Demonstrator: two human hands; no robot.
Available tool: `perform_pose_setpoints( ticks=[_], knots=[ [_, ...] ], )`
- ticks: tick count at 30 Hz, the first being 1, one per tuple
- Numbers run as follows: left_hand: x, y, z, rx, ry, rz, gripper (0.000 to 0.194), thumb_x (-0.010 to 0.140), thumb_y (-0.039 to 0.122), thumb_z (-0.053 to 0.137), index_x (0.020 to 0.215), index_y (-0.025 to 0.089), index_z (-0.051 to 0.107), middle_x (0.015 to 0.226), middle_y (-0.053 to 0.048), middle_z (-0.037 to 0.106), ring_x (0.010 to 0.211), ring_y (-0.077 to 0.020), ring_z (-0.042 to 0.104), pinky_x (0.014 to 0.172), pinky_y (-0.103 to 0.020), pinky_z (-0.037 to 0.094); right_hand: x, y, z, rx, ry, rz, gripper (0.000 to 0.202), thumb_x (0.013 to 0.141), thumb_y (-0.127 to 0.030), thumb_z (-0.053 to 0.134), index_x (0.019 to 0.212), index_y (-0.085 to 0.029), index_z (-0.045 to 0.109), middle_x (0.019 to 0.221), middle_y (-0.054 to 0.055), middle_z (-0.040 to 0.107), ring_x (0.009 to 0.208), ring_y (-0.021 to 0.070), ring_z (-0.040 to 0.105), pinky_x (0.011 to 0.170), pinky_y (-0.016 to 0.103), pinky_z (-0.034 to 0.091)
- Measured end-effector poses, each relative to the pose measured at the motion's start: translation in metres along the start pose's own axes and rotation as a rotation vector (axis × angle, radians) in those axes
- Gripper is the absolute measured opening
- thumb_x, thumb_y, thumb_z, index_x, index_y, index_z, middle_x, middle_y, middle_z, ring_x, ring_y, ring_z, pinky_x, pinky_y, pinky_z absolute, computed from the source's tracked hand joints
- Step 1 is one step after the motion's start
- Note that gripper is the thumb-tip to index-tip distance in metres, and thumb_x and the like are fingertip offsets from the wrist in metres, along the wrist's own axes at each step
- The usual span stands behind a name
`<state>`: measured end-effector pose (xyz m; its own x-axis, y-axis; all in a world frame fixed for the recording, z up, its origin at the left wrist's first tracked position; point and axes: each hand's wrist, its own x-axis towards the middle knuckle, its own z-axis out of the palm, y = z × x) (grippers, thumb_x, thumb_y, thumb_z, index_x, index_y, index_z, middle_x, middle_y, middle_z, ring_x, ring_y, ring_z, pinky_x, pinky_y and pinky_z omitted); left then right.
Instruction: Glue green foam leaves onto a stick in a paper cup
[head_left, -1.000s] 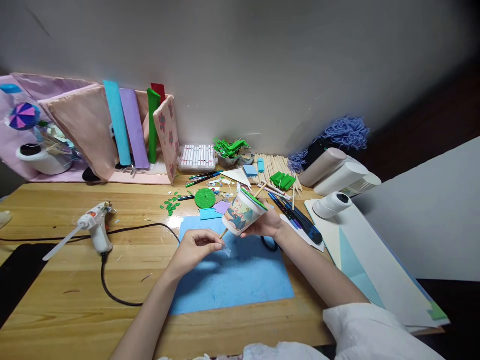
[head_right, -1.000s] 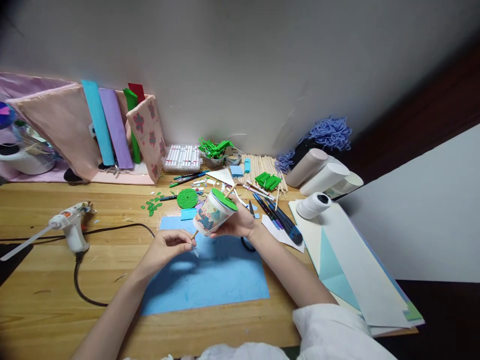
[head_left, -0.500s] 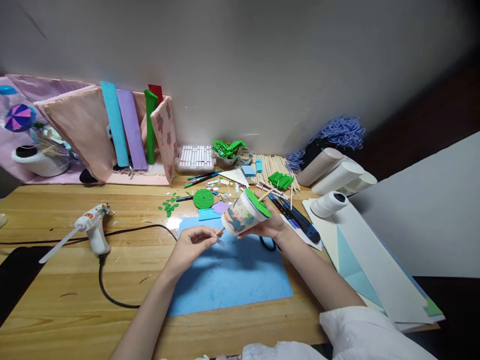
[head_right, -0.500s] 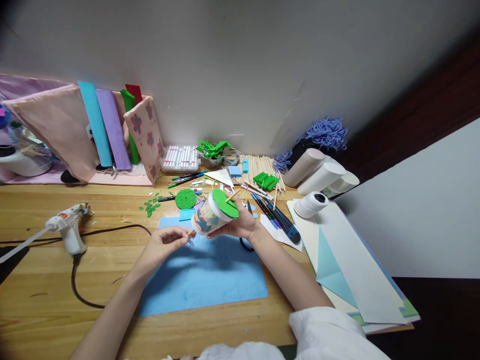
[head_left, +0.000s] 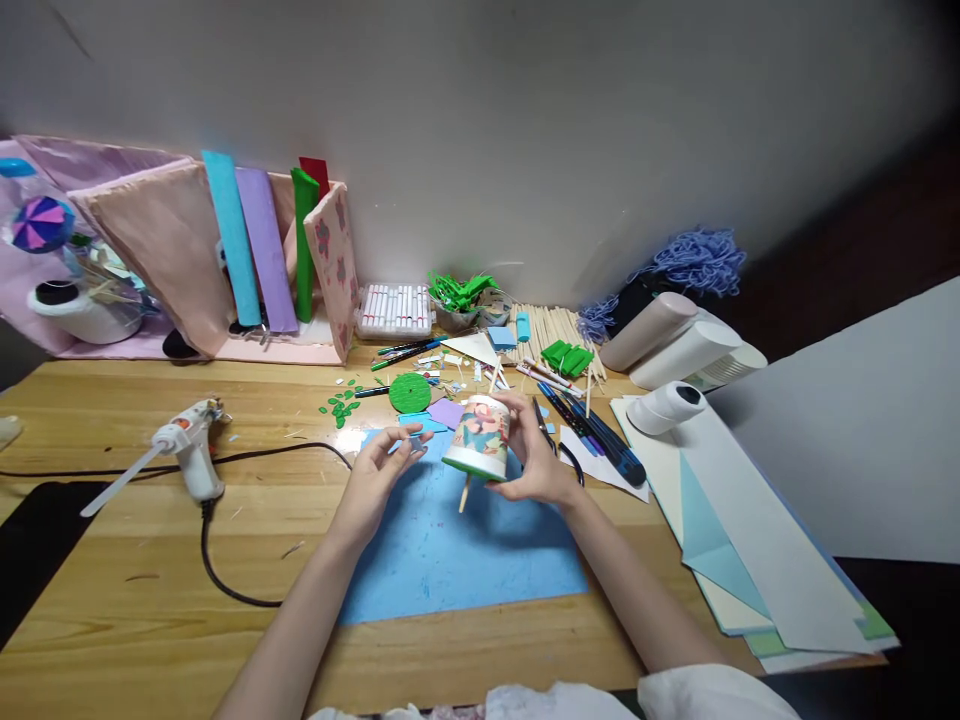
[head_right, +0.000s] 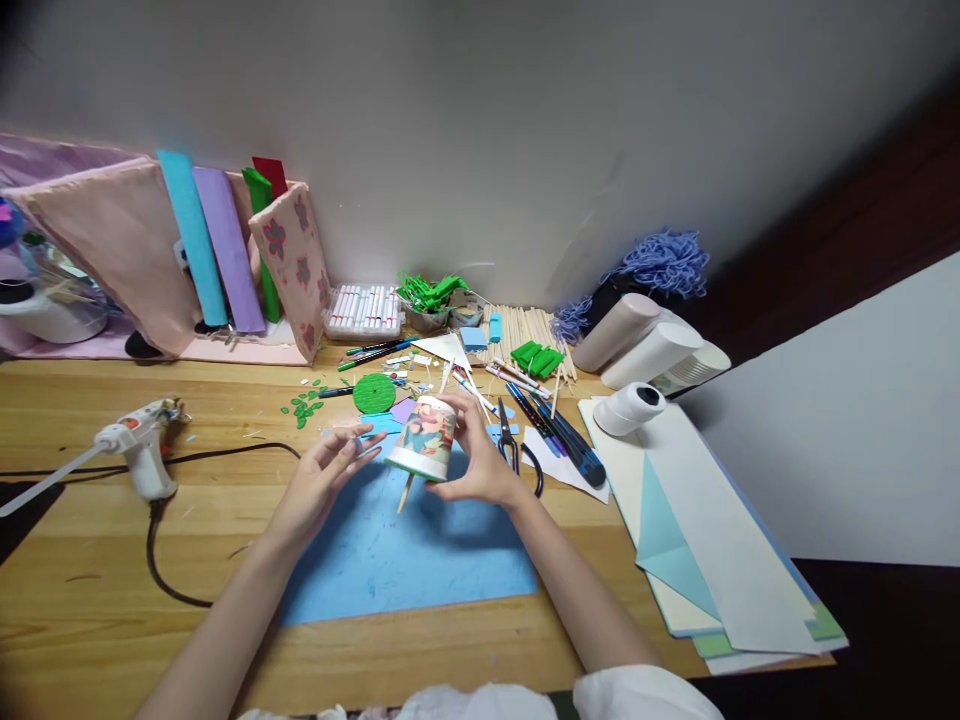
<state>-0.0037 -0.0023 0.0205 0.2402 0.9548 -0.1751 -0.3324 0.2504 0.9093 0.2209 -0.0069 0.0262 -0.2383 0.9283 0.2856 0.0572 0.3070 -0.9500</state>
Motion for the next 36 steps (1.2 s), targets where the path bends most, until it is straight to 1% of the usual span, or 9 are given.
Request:
perform_pose_setpoints(
  ticks=[3,8,11,14,19,26,30,33,36],
  knots=[
    [0.001,-0.003,-0.001,-0.064,-0.064,-0.089,0.030,0.078,0.038,0.066,0.097,0.015,0.061,0.112,-0.011,0.064,0.110,-0.0248,0.059,0.099,-0.040,0.043,-0.006,0.006,0.005,-0.121,0.036,-0.038,0.090,0.052,-0.033,0.083,0.128,-0.028,0.036,0.135,0.010,0.032,0.131,0.0296,0.034,0.108,0.043,0.032],
    [-0.001,-0.005,-0.002,-0.075,-0.114,-0.127,0.025,0.078,0.036,0.066,0.093,0.016,0.064,0.114,-0.009,0.062,0.114,-0.0255,0.055,0.097,-0.041,0.046,-0.011,0.017,0.007,-0.232,0.112,-0.025,0.090,0.057,-0.033,0.081,0.132,-0.029,0.031,0.138,0.010,0.036,0.132,0.0307,0.032,0.112,0.047,0.024],
    [-0.003,-0.007,0.003,-0.078,-0.150,-0.173,0.028,0.079,0.037,0.065,0.099,0.017,0.063,0.121,-0.010,0.059,0.118,-0.0264,0.052,0.096,-0.041,0.047,-0.012,0.018,0.005,-0.386,0.175,-0.061,0.091,0.055,-0.033,0.082,0.131,-0.031,0.033,0.141,0.009,0.027,0.136,0.0330,0.023,0.113,0.050,0.020],
    [-0.005,-0.011,0.008,-0.110,-0.148,-0.214,0.026,0.077,0.038,0.067,0.094,0.019,0.062,0.125,-0.008,0.057,0.118,-0.0260,0.053,0.094,-0.040,0.048,-0.011,0.020,0.005,-0.466,0.253,-0.046,0.092,0.051,-0.036,0.083,0.130,-0.030,0.035,0.145,0.010,0.016,0.139,0.0357,0.014,0.112,0.054,0.018],
    [-0.005,-0.016,0.012,-0.093,-0.161,-0.346,0.028,0.074,0.038,0.070,0.087,0.018,0.057,0.107,-0.006,0.063,0.100,-0.0178,0.062,0.082,-0.026,0.048,-0.011,0.026,0.006,-0.438,0.316,-0.023,0.096,0.049,-0.039,0.085,0.128,-0.025,0.034,0.149,0.012,0.009,0.139,0.0342,0.014,0.113,0.050,0.019],
    [-0.005,-0.012,0.012,0.052,-0.330,-0.383,0.032,0.071,0.043,0.070,0.079,0.015,0.059,0.077,-0.001,0.057,0.068,-0.0087,0.050,0.063,-0.019,0.040,-0.014,0.032,0.007,-0.338,0.161,0.057,0.098,0.043,-0.043,0.087,0.124,-0.024,0.035,0.150,0.015,0.006,0.140,0.0326,0.014,0.114,0.048,0.017],
    [-0.005,-0.013,0.011,0.124,-0.341,-0.373,0.035,0.068,0.045,0.072,0.076,0.014,0.058,0.069,0.001,0.051,0.063,-0.0084,0.045,0.058,-0.019,0.035,-0.013,0.037,0.002,-0.151,0.088,0.084,0.097,0.043,-0.050,0.086,0.123,-0.024,0.036,0.151,0.014,0.004,0.140,0.0311,0.016,0.114,0.044,0.018],
    [-0.005,-0.015,0.010,0.148,-0.356,-0.357,0.037,0.067,0.047,0.072,0.075,0.014,0.057,0.068,0.001,0.049,0.061,-0.0083,0.043,0.057,-0.020,0.033,-0.009,0.039,-0.002,-0.002,0.146,0.109,0.098,0.049,-0.054,0.082,0.129,-0.025,0.033,0.152,0.012,0.005,0.141,0.0274,0.017,0.115,0.042,0.018],
    [-0.004,-0.018,0.010,0.165,-0.389,-0.341,0.037,0.068,0.048,0.071,0.073,0.014,0.056,0.066,0.002,0.048,0.060,-0.0085,0.041,0.057,-0.020,0.032,-0.004,0.039,-0.003,0.069,0.277,0.155,0.095,0.061,-0.046,0.079,0.137,-0.027,0.025,0.149,0.011,0.021,0.139,0.0236,0.023,0.114,0.042,0.020]
  ],
)
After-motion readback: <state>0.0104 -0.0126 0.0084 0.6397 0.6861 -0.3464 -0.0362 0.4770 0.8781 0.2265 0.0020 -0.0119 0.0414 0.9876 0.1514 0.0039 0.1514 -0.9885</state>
